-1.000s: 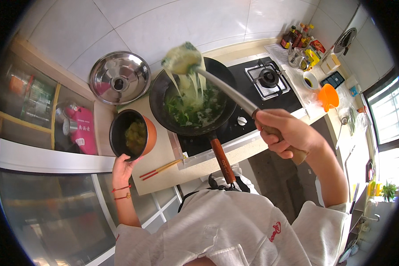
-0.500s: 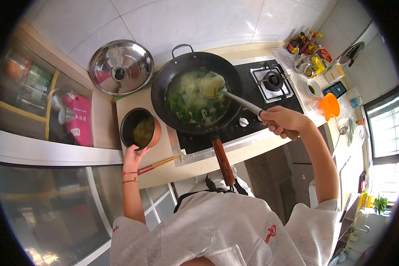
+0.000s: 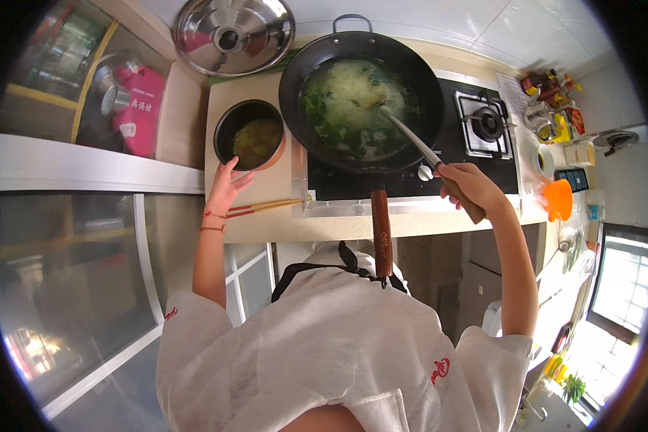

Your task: The person cooks noodles and vegetables in a wok on a gas stove. They use a ladle to stir the boiling contents and then use chopsticks to transfer the cooked noodles and vegetables into a bowl.

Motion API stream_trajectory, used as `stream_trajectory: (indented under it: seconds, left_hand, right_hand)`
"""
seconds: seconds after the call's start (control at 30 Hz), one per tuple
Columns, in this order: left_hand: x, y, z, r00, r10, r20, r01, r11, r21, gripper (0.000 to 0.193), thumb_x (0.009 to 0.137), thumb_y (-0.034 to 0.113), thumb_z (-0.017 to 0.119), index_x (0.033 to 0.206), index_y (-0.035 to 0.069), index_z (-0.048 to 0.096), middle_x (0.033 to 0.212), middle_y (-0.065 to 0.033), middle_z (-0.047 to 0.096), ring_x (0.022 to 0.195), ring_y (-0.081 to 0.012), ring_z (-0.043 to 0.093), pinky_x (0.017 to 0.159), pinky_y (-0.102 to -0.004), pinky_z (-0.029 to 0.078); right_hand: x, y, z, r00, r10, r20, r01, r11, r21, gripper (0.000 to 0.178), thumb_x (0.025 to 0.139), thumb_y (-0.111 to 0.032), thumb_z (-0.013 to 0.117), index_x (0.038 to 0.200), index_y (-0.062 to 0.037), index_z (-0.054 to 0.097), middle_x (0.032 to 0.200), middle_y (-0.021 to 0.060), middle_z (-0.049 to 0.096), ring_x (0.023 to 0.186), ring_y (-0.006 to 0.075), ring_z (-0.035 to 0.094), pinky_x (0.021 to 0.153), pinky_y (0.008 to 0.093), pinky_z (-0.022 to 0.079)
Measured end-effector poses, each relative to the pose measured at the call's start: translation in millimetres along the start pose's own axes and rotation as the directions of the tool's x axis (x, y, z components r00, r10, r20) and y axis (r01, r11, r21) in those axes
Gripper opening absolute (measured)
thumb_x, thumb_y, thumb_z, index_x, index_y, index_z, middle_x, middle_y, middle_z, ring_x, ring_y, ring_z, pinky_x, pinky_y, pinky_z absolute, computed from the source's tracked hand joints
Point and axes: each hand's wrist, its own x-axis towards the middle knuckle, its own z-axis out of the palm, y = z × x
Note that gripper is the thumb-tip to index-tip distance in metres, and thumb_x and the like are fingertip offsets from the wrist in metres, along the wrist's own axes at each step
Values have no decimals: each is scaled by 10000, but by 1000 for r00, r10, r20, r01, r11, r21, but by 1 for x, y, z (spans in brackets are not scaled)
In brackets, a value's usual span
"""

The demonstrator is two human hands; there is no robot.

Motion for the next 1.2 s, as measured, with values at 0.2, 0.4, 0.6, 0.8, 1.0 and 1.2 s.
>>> stream_trajectory:
  seconds: [0.2,0.4,0.6,0.8,1.0,1.2]
  left_hand:
    - [-33,-97,-48,634,608,478,-562,-62,825,515,829,367,704,1251,114,552,1151,-138,530,1019,-333,542,908,-439,436]
    - [-35,-104,-42,551,522,652,-653,-218,726,295,867,237,642,1112,79,591,1048,-77,551,976,-291,523,879,-409,428]
    - [-31,-103,-26,676,249,693,-483,-560,673,110,869,128,549,922,32,545,973,-123,535,987,-246,542,834,-345,473]
    - [-65,-84,-6,727,265,633,-544,-340,767,86,884,118,521,861,38,545,739,-105,635,626,-281,650,543,-378,509]
    - [-195,39,61,711,552,435,-349,814,-464,438,1037,353,362,655,141,332,502,47,290,445,-118,255,462,-266,239]
    - [-213,102,207,494,726,477,86,506,-858,466,1043,420,320,647,175,339,544,63,296,680,-113,354,706,-297,326]
  right_hand:
    - [8,6,13,999,-46,-24,46,999,5,318,988,-309,500,1073,-15,588,749,75,652,572,122,600,535,250,502]
    - [7,11,21,996,-72,-58,68,995,-70,325,988,-294,502,1076,6,589,793,87,655,660,150,636,630,278,520]
    - [2,26,9,891,-383,-244,310,905,-290,363,946,-282,580,1153,14,617,872,84,669,803,141,631,720,279,498]
    - [-66,-4,17,273,-742,-613,573,637,-516,178,954,-127,559,1020,19,637,944,69,643,856,127,608,738,263,486]
    - [-126,-19,72,638,-762,-112,719,641,-268,388,808,-49,714,1169,3,580,924,71,602,670,132,533,631,253,480]
    - [-76,-51,162,172,-984,37,896,171,409,1119,673,-124,882,1515,-103,146,1066,81,520,883,184,516,782,328,445]
